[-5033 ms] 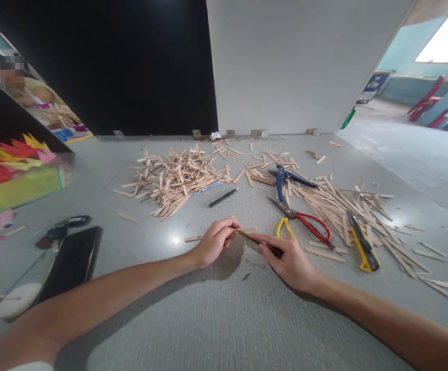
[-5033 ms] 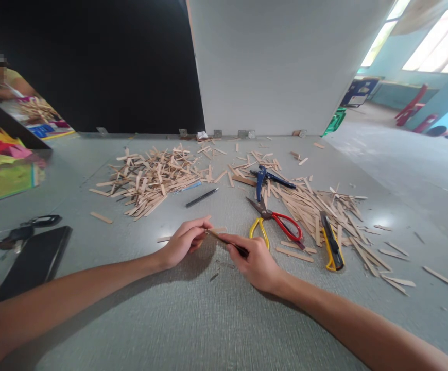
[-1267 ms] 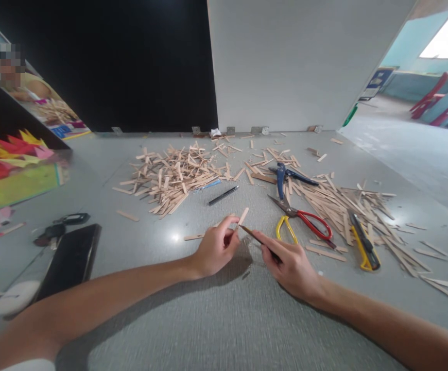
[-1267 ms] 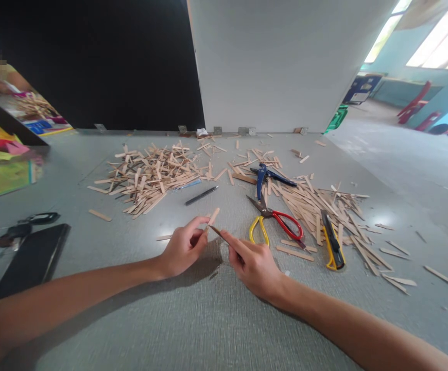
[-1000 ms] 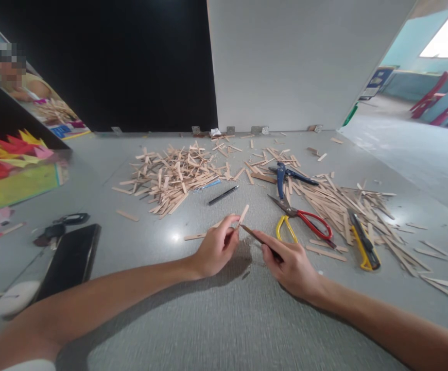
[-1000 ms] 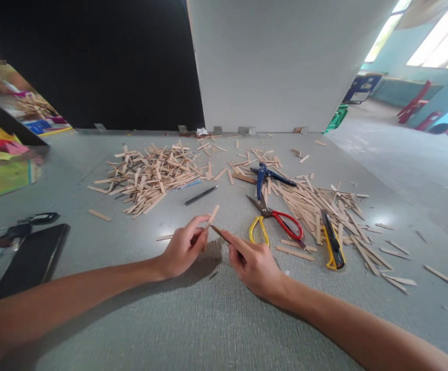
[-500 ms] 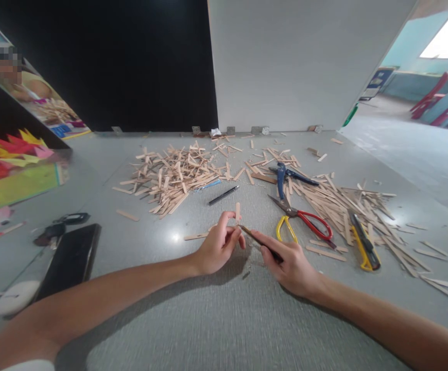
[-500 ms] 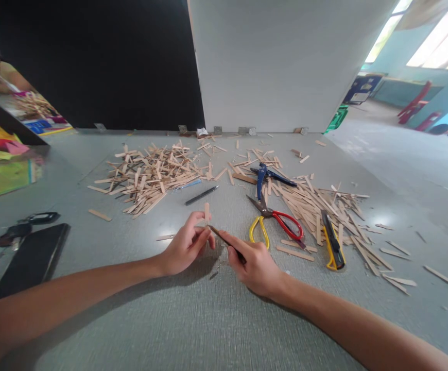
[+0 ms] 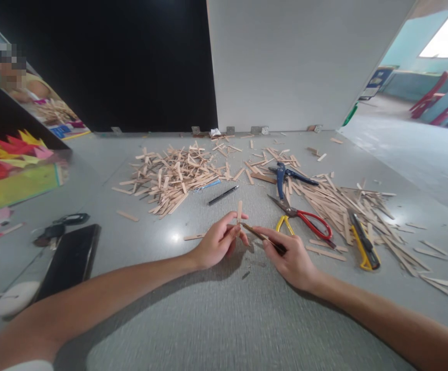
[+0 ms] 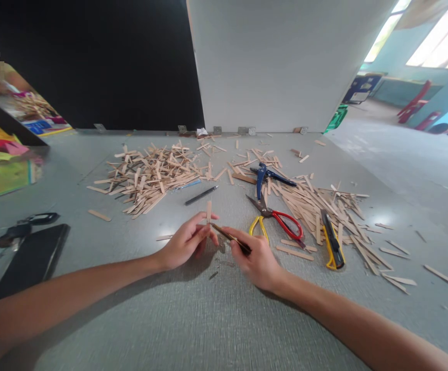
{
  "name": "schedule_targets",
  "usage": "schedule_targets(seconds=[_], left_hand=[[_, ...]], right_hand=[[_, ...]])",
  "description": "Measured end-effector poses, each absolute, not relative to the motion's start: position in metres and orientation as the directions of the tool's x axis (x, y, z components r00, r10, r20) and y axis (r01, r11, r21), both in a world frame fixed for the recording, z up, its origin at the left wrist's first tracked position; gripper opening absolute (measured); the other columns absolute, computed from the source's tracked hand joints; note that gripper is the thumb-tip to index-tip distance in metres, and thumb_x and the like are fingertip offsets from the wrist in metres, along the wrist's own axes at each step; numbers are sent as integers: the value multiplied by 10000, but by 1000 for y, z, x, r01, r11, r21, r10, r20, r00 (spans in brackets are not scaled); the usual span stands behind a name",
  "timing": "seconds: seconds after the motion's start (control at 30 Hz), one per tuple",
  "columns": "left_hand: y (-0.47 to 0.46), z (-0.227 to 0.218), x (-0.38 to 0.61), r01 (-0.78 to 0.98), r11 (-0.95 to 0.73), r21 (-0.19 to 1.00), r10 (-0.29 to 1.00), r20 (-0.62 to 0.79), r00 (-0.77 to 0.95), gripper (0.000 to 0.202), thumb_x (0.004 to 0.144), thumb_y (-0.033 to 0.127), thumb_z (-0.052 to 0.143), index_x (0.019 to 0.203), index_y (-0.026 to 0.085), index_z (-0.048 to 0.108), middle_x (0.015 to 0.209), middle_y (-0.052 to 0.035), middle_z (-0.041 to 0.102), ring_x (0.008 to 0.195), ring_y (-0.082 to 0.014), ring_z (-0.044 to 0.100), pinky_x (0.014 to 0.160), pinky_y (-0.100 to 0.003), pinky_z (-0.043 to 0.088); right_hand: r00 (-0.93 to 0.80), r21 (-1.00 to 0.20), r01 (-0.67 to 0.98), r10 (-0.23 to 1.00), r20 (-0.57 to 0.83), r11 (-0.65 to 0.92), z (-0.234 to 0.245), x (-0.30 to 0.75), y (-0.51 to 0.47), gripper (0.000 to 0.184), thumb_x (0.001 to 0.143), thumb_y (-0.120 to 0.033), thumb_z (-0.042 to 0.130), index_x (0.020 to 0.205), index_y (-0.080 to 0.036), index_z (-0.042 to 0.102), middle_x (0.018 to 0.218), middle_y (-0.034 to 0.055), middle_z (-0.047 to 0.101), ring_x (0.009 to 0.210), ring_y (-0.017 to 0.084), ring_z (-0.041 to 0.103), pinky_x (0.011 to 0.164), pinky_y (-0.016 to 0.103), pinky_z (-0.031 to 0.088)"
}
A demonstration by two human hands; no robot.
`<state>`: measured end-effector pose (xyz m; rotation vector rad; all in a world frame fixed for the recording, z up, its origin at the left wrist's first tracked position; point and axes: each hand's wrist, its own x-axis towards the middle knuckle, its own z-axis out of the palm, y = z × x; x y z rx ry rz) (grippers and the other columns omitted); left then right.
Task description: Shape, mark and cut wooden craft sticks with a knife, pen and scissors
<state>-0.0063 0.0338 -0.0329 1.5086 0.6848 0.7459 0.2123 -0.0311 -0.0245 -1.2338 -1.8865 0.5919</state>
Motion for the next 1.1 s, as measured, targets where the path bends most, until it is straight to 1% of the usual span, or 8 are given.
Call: schedule_targets(seconds=[0.17, 0.3, 0.43, 0.5, 0.63, 0.77, 0.93, 1.1], left_hand=[[34, -33, -7, -13, -49, 999, 777, 46, 627, 628, 1010, 750, 555, 1296, 193, 507, 829, -20, 743, 399, -68, 466, 390, -176, 373], [33, -32, -6, -2, -39, 999, 785, 32, 618, 632, 1001, 746, 573, 1299, 191, 512, 809, -12, 735, 422, -83, 488, 406, -185, 392], [32, -30, -5, 18, -38, 999, 823, 21, 568, 588, 998, 739, 573, 1213, 194, 523, 793, -18, 735, 446, -89, 498, 436, -188, 391], [32, -30, -5, 44, -41, 998, 834, 10, 552, 567, 1004, 728, 563, 1187, 192, 524, 785, -18, 733, 443, -88, 484, 439, -191, 379], [30, -29, -6, 129, -107, 986, 819, 14, 573, 496, 1045, 634, 536, 1215, 168, 549, 739, -10, 717, 446, -98, 462, 453, -204, 358], [26, -28, -8, 192, -233, 953, 783, 66, 619, 418, 1075, 517, 506, 1256, 147, 580, 670, 8, 683, 513, -131, 547, 532, -219, 404], [22, -31, -7, 204, -422, 883, 675, 156, 721, 314, 1084, 394, 469, 1273, 175, 593, 736, 3, 715, 574, -137, 625, 613, -228, 472], [21, -33, -7, 200, -543, 816, 594, 204, 779, 338, 1080, 300, 452, 1383, 201, 565, 793, 5, 739, 610, -135, 655, 637, -218, 476]], right_hand=[[-219, -762, 519, 922, 318, 387, -23, 214, -29, 416, 1033, -274, 496, 1252, -125, 817, 788, 65, 784, 537, 122, 558, 525, 225, 470], [-215, -761, 514, 919, 331, 395, -23, 214, -31, 409, 1035, -272, 500, 1257, -124, 810, 745, 48, 760, 513, 118, 532, 511, 226, 457], [-181, -740, 529, 907, 380, 416, -23, 212, -33, 375, 1036, -240, 508, 1265, -132, 786, 650, -7, 679, 473, 103, 476, 476, 207, 414], [-130, -711, 564, 895, 426, 420, -24, 211, -32, 361, 1037, -225, 517, 1281, -141, 769, 667, -7, 677, 489, 111, 513, 492, 209, 441], [-110, -600, 654, 842, 528, 461, -30, 211, -28, 333, 999, -155, 555, 1261, -179, 760, 939, 87, 754, 780, 193, 717, 706, 293, 603], [-164, -458, 694, 741, 651, 556, -33, 209, -28, 267, 977, -134, 618, 1198, -209, 749, 1130, 141, 748, 1016, 266, 734, 870, 400, 640], [-246, -476, 565, 689, 682, 674, -31, 201, -33, 425, 1020, -84, 573, 1402, -265, 613, 1007, 47, 766, 807, 167, 754, 768, 271, 645], [-204, -472, 582, 680, 704, 663, -33, 195, -31, 414, 1036, -107, 571, 1419, -264, 572, 939, 19, 781, 785, 159, 782, 786, 257, 652]])
